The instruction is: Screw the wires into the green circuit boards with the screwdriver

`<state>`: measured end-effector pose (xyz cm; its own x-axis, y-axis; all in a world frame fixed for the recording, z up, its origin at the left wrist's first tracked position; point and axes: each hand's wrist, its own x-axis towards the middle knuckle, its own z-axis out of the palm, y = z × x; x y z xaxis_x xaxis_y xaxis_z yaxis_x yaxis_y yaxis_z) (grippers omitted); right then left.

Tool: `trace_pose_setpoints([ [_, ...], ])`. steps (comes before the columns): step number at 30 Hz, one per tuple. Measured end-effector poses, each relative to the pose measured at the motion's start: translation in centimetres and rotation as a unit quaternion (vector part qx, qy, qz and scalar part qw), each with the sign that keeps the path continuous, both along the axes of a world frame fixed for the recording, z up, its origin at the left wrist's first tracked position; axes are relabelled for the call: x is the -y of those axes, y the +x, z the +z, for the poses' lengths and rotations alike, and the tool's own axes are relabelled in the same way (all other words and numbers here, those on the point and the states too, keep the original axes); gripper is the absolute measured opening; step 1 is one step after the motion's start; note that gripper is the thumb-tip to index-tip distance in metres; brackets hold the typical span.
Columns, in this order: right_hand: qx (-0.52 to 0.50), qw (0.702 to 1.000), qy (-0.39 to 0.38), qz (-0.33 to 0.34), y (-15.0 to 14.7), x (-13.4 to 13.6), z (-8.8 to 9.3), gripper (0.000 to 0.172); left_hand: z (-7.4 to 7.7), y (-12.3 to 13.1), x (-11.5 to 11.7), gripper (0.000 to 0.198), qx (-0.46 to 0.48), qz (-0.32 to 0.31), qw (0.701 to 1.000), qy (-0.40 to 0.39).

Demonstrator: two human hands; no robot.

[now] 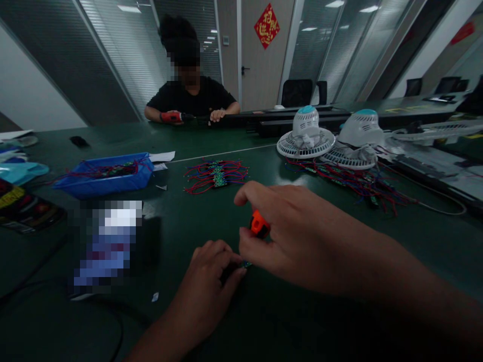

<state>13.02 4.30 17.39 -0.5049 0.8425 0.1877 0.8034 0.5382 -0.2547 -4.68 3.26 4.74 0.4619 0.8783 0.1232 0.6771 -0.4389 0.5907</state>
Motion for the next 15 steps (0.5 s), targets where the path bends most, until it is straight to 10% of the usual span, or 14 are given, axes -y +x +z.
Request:
trace_pose_setpoints([
  [15, 0.027, 0.999, 0.028, -0.015, -0.01, -0.16, 0.13, 0.014, 0.23, 0.12, -0.20, 0.012, -0.013, -0.008, 1.000, -0.008],
])
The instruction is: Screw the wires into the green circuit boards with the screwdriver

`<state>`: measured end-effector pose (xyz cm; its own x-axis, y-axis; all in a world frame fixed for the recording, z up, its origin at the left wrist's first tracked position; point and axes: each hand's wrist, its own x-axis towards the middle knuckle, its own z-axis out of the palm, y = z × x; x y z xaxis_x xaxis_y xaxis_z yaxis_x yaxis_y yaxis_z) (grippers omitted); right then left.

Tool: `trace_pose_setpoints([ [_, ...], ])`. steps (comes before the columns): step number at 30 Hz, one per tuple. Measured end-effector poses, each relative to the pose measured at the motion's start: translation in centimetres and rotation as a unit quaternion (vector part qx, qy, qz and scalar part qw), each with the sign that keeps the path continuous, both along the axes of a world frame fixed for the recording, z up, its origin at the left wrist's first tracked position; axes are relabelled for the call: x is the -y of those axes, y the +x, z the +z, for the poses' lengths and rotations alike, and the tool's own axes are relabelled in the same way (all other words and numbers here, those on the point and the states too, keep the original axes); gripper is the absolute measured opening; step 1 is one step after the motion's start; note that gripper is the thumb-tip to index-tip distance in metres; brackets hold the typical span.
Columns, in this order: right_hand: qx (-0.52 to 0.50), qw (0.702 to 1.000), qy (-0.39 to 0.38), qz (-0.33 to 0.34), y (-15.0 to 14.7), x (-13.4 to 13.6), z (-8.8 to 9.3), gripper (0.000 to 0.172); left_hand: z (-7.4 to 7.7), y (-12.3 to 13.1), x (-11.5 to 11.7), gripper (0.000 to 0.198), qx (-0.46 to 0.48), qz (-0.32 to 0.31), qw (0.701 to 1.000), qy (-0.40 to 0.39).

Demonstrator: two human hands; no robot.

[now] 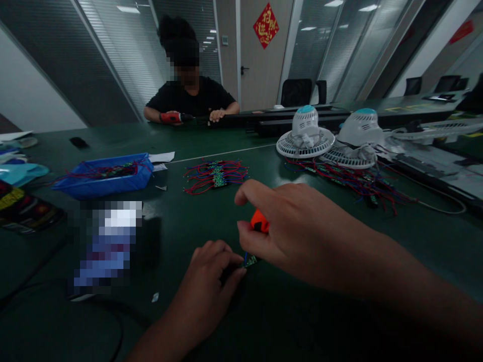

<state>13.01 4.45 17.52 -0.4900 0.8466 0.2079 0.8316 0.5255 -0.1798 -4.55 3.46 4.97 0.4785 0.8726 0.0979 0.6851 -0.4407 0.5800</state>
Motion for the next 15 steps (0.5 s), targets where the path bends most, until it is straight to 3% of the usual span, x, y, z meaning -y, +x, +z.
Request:
trace_pose_setpoints([
  [4, -0.024, 0.999, -0.022, 0.000, -0.02, 0.04, -0.06, 0.022, -0.05, -0.05, 0.03, 0.012, -0.003, 0.000, 1.000, -0.001],
  [9, -0.039, 0.998, -0.038, 0.021, 0.04, 0.06, -0.08, 0.018, -0.28, -0.09, 0.15, 0.012, 0.001, 0.008, 1.000, 0.003],
  [15, -0.002, 1.000, 0.022, -0.003, 0.08, -0.10, -0.34, 0.044, -0.35, -0.04, 0.10, 0.010, 0.001, 0.009, 1.000, 0.008],
])
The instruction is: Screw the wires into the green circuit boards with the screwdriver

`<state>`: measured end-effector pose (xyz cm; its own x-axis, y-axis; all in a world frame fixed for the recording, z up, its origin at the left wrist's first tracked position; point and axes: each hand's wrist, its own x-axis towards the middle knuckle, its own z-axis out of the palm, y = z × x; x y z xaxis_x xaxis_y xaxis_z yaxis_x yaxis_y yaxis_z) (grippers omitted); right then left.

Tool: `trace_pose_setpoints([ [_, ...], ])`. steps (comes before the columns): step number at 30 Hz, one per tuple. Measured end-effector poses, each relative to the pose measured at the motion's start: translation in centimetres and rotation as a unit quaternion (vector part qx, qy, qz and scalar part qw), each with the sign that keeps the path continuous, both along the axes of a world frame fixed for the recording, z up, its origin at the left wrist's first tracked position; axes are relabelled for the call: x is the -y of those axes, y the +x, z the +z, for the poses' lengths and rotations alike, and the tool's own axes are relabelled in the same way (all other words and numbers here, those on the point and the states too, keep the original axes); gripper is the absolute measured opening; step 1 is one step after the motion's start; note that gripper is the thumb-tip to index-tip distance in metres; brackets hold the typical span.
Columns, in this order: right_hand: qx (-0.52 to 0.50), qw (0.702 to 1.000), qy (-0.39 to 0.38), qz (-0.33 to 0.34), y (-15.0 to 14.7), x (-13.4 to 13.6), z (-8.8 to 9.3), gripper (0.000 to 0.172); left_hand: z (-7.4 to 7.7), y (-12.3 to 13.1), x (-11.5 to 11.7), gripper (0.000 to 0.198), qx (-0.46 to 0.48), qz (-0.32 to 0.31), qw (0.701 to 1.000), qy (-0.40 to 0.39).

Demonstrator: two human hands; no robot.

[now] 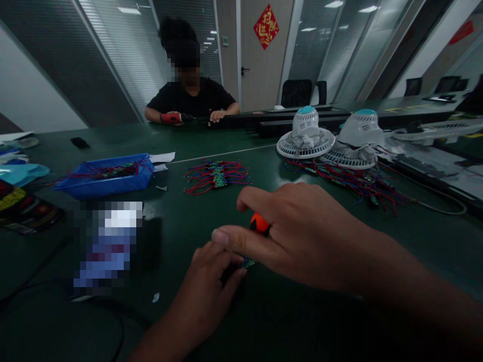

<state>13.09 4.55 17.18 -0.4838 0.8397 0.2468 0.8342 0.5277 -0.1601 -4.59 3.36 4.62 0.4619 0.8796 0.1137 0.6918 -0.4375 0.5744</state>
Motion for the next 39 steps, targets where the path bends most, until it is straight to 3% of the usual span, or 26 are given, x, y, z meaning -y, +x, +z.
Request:
trace_pose_setpoints([
  [7, 0.001, 1.000, -0.005, 0.013, -0.15, -0.08, -0.12, 0.014, 0.22, 0.02, -0.11, 0.011, 0.000, -0.012, 1.000, -0.013],
  [21, -0.025, 0.999, -0.029, 0.023, -0.03, 0.03, -0.03, 0.022, -0.04, -0.06, 0.06, 0.011, 0.010, -0.004, 1.000, -0.006],
  [26, 0.009, 1.000, 0.009, -0.001, -0.07, 0.03, -0.02, 0.044, -0.26, -0.12, 0.04, 0.011, 0.011, -0.008, 1.000, 0.004],
  [32, 0.015, 1.000, -0.005, 0.001, -0.13, -0.10, 0.11, 0.015, 0.10, -0.04, -0.06, 0.011, -0.003, -0.015, 1.000, -0.008],
  [39, -0.007, 1.000, -0.013, 0.007, 0.02, 0.10, 0.04, 0.023, 0.36, -0.03, 0.03, 0.011, 0.003, -0.012, 1.000, -0.008],
])
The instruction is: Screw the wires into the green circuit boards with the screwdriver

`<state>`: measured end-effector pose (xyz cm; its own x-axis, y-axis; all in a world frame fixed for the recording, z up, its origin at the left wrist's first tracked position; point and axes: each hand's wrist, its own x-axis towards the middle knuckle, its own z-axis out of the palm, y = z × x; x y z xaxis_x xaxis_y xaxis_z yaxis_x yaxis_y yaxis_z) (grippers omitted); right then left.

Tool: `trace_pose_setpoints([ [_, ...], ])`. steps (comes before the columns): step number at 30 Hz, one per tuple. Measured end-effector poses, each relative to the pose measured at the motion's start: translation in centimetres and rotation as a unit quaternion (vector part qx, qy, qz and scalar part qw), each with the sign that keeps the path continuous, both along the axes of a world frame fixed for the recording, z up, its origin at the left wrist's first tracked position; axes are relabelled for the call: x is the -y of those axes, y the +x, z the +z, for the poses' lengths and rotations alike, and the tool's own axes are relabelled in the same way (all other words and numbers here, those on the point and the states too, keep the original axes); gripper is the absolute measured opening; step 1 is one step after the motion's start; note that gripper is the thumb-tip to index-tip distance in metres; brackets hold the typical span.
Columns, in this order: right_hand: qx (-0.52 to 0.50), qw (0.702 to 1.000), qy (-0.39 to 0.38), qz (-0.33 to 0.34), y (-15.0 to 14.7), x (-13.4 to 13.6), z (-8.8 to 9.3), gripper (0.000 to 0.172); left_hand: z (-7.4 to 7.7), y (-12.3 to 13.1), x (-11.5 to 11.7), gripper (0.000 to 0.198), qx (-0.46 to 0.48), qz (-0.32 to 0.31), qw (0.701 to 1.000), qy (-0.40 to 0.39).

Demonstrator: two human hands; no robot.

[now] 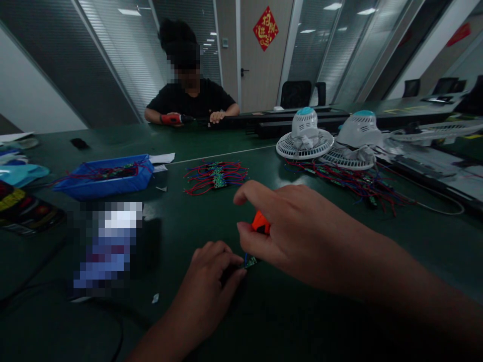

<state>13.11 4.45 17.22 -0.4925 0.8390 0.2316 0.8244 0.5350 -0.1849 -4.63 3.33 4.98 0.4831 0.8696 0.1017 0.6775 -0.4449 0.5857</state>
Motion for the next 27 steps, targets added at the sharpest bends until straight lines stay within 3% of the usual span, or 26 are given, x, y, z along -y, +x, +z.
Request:
trace_pose_setpoints([
  [7, -0.033, 0.999, -0.030, 0.019, 0.03, 0.36, 0.12, 0.034, -0.36, -0.02, -0.05, 0.011, 0.010, 0.006, 1.000, 0.005],
  [13, 0.009, 1.000, 0.012, -0.003, 0.01, -0.05, 0.17, 0.044, -0.43, -0.06, 0.06, 0.012, 0.011, 0.011, 1.000, 0.010],
  [19, 0.007, 1.000, 0.019, 0.009, -0.04, -0.31, -0.10, 0.019, -0.12, 0.03, -0.04, 0.012, -0.001, 0.003, 1.000, 0.005],
  [27, -0.029, 0.999, -0.033, 0.006, 0.03, 0.08, -0.02, 0.031, -0.09, -0.04, -0.10, 0.012, -0.002, 0.002, 1.000, -0.002],
])
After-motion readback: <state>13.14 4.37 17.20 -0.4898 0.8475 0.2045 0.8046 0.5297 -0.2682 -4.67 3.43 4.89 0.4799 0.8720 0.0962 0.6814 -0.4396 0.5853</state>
